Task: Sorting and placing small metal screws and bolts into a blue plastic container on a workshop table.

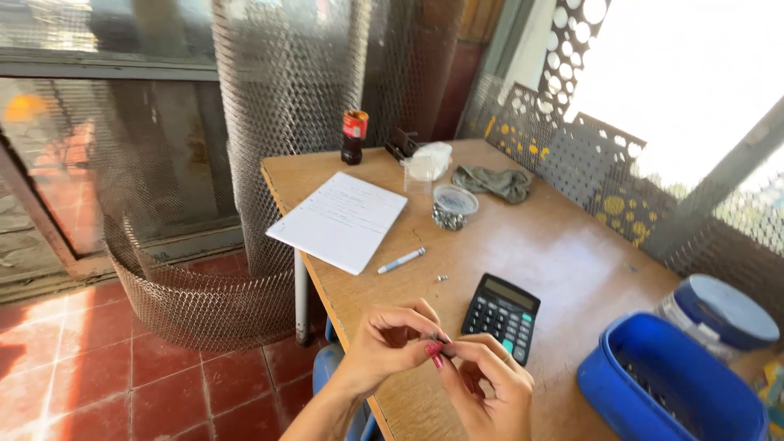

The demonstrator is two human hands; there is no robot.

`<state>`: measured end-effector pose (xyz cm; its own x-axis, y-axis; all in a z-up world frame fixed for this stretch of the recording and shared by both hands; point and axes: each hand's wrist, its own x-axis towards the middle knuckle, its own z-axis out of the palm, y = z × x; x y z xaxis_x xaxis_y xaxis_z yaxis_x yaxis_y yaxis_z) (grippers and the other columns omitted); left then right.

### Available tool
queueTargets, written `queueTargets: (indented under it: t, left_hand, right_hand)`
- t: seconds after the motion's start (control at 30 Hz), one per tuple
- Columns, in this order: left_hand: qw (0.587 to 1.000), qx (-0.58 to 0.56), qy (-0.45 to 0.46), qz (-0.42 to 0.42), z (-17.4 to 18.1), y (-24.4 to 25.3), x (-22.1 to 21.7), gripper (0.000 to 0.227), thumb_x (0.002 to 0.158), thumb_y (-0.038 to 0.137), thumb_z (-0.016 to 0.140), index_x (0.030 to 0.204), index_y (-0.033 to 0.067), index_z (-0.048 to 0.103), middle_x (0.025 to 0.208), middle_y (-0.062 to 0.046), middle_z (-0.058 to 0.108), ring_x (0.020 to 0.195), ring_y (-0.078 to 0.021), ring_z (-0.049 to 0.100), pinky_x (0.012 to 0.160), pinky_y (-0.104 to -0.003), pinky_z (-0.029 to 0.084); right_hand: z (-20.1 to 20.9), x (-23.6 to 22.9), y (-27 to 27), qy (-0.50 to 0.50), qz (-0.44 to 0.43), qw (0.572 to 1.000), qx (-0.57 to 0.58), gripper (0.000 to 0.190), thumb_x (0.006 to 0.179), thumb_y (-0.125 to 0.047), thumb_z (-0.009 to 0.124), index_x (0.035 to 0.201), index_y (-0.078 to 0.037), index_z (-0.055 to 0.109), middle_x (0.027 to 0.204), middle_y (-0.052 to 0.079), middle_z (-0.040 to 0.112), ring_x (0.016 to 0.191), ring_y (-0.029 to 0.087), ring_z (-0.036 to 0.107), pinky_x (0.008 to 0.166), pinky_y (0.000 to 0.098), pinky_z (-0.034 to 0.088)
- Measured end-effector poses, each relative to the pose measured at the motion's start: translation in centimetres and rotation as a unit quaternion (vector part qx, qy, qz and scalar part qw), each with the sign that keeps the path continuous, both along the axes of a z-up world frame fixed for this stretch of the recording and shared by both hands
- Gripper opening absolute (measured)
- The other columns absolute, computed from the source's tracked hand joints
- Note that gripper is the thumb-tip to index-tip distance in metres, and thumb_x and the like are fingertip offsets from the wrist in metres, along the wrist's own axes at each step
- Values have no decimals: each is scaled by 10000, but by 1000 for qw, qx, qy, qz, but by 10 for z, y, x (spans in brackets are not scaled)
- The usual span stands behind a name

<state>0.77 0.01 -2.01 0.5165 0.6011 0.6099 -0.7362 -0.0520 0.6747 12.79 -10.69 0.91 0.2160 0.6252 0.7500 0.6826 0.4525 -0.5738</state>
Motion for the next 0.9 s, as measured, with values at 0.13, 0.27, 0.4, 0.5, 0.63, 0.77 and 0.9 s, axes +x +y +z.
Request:
queueTargets:
  t: [0.13, 0.27, 0.4, 0.5, 0.63, 0.77, 0.9]
  left_hand:
    - [999, -1, -39, -32, -3, 1, 4, 91, 884, -13, 768, 943, 52, 789, 920, -106, 711, 788, -152, 648, 715, -241, 566]
    - [992, -19, -59, -106, -9, -6, 4, 104, 837, 28, 847, 909, 67, 784, 915, -100, 679, 745, -114, 615, 674, -208, 526]
    - [987, -3, -61, -150, -1, -28, 1, 108, 820, 71, 861, 898, 58, 786, 895, -96, 648, 752, -123, 587, 712, -220, 500]
    - [981, -7, -77, -179, 14, -41, -2, 113, 828, 99, 880, 865, 78, 775, 886, -91, 665, 755, -129, 601, 726, -229, 490]
    - [977, -6, -82, -197, 12, -45, 2, 146, 807, 146, 911, 844, 108, 775, 864, -71, 673, 770, -126, 584, 731, -240, 459]
    - [980, -13, -83, -183, 4, -47, 13, 161, 764, 98, 900, 797, 112, 744, 813, -89, 646, 729, -142, 566, 687, -254, 453]
    - [983, -24, -60, -169, 7, -54, 25, 143, 795, 87, 897, 843, 87, 762, 877, -110, 663, 755, -140, 579, 681, -236, 500]
  right_hand:
    - [5, -8, -6, -40, -10, 998, 42, 23, 792, -92, 789, 801, -111, 779, 728, -23, 703, 450, 19, 374, 422, 174, 273]
    - [-15, -4, -16, -125, -34, 990, 54, 58, 732, -141, 822, 769, -180, 800, 736, -70, 812, 596, -15, 707, 524, 113, 537]
    - [-24, -2, -28, -148, 11, 987, 59, 68, 741, -198, 836, 798, -180, 803, 764, -80, 821, 699, -13, 786, 643, 84, 629]
    - [-14, -7, -36, -147, 23, 988, 47, 58, 742, -206, 834, 785, -175, 810, 744, -81, 824, 674, -6, 784, 623, 87, 629]
    - [0, -10, -51, -140, 14, 989, 41, 56, 743, -215, 833, 771, -169, 816, 724, -82, 827, 649, 1, 782, 604, 89, 630]
    - [3, -11, -67, -116, 8, 993, 18, 67, 745, -228, 830, 751, -161, 825, 693, -84, 832, 612, 11, 779, 575, 92, 630]
    - [-20, 39, -73, -127, 31, 991, -19, 116, 775, -224, 815, 876, -180, 854, 797, -65, 872, 717, 23, 819, 662, 131, 670]
